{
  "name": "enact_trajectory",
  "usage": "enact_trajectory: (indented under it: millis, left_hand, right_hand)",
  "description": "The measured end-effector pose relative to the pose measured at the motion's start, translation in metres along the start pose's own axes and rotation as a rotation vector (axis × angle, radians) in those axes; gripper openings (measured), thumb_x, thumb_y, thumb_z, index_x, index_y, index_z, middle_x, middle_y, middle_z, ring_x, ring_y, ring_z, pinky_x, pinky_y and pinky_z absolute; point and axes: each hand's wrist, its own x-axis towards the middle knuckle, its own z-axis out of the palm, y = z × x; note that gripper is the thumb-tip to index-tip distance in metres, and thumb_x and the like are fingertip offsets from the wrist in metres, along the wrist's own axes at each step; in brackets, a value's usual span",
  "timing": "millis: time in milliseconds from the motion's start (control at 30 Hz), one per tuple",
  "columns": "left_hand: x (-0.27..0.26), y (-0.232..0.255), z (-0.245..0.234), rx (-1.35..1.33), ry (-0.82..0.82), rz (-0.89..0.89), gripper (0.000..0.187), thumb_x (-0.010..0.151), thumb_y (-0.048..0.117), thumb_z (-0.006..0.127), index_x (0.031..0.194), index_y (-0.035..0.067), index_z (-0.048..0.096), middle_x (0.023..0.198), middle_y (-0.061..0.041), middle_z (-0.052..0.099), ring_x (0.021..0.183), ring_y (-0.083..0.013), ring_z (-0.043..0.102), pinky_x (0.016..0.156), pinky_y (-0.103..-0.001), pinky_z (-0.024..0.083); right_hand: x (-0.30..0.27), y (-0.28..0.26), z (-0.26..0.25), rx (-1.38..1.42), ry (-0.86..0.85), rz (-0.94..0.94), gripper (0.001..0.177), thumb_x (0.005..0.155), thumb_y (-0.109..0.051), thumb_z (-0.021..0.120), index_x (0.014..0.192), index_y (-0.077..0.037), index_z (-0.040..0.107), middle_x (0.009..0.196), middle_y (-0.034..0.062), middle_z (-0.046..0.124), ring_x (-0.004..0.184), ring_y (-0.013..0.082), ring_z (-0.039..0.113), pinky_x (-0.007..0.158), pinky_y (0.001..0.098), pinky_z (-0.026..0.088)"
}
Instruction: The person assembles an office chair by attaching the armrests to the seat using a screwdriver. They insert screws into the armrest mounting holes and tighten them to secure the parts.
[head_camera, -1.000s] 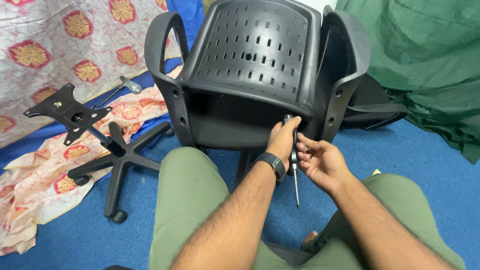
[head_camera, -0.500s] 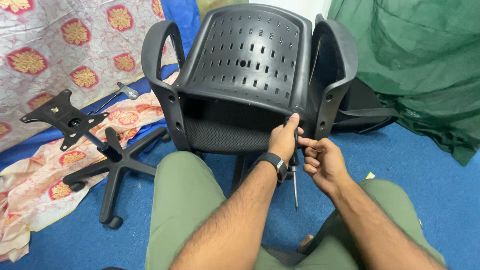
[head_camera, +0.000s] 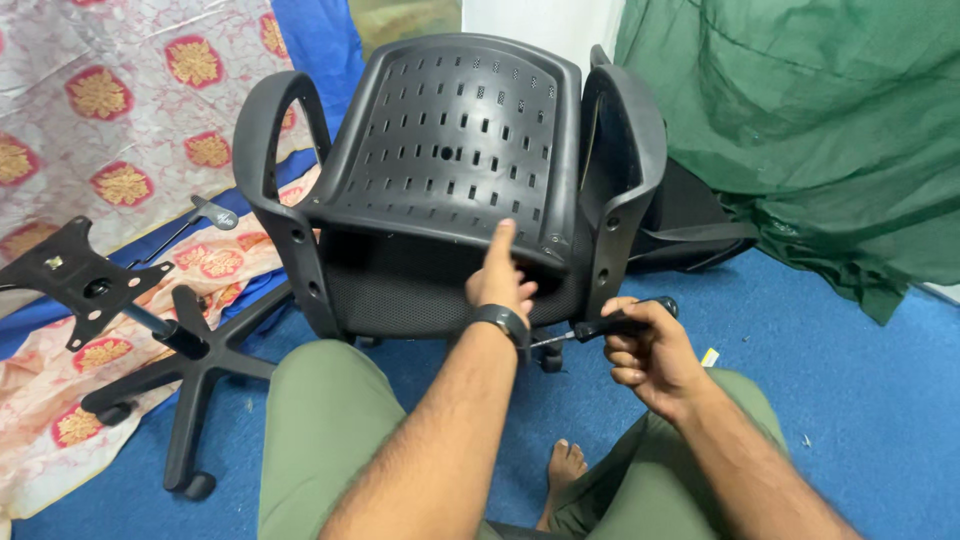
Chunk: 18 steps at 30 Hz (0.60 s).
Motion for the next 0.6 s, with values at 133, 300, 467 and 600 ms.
enact_trajectory:
  millis: [133, 300, 467, 600]
  left_hand:
    - [0.036, 0.028, -0.016, -0.459, -0.036, -0.039, 0.075, 0.071, 0.051, 0.080, 0.127, 0.004, 0.063, 0.125, -0.014, 0.067, 0.109, -0.0335, 0.065, 0.089, -0.052, 0.048]
    - [0.052, 0.055, -0.016, -0.838, -0.202, 0.099, 0.068, 0.069, 0.037, 0.071, 0.129, 0.009, 0.062, 0.121, -0.014, 0.067, 0.108, -0.0357, 0.064, 0.087, -0.059, 0.054]
    - [0.059, 0.089, -0.028, -0.534, 0.067, 0.038, 0.061, 0.072, 0.018, 0.068, 0.129, -0.001, 0.058, 0.123, -0.021, 0.065, 0.106, -0.0399, 0.068, 0.085, -0.063, 0.058]
    - [0.069, 0.082, -0.033, -0.538, -0.002, 0.101, 0.058, 0.072, 0.011, 0.067, 0.127, -0.005, 0.058, 0.122, -0.023, 0.063, 0.104, -0.0394, 0.068, 0.082, -0.059, 0.059]
  right_hand:
    - [-0.001, 0.006, -0.014, 0.240, -0.066, 0.039, 0.047, 0.088, -0.050, 0.056, 0.106, -0.008, 0.065, 0.068, 0.0008, 0.045, 0.053, 0.0097, 0.037, 0.042, 0.0225, 0.028]
    - [0.003, 0.009, -0.019, 0.415, -0.153, 0.012, 0.065, 0.086, -0.063, 0.054, 0.112, -0.004, 0.065, 0.072, 0.0043, 0.047, 0.057, 0.0137, 0.041, 0.043, 0.0237, 0.032]
    - [0.011, 0.008, -0.022, 0.411, -0.117, 0.110, 0.060, 0.082, -0.046, 0.052, 0.123, -0.004, 0.062, 0.082, 0.0093, 0.054, 0.058, 0.0130, 0.042, 0.044, 0.0232, 0.033]
    - [0.028, 0.011, -0.023, 0.226, -0.038, 0.247, 0.056, 0.075, -0.026, 0.046, 0.128, -0.011, 0.058, 0.083, 0.0110, 0.058, 0.056, 0.0136, 0.041, 0.042, 0.0230, 0.032]
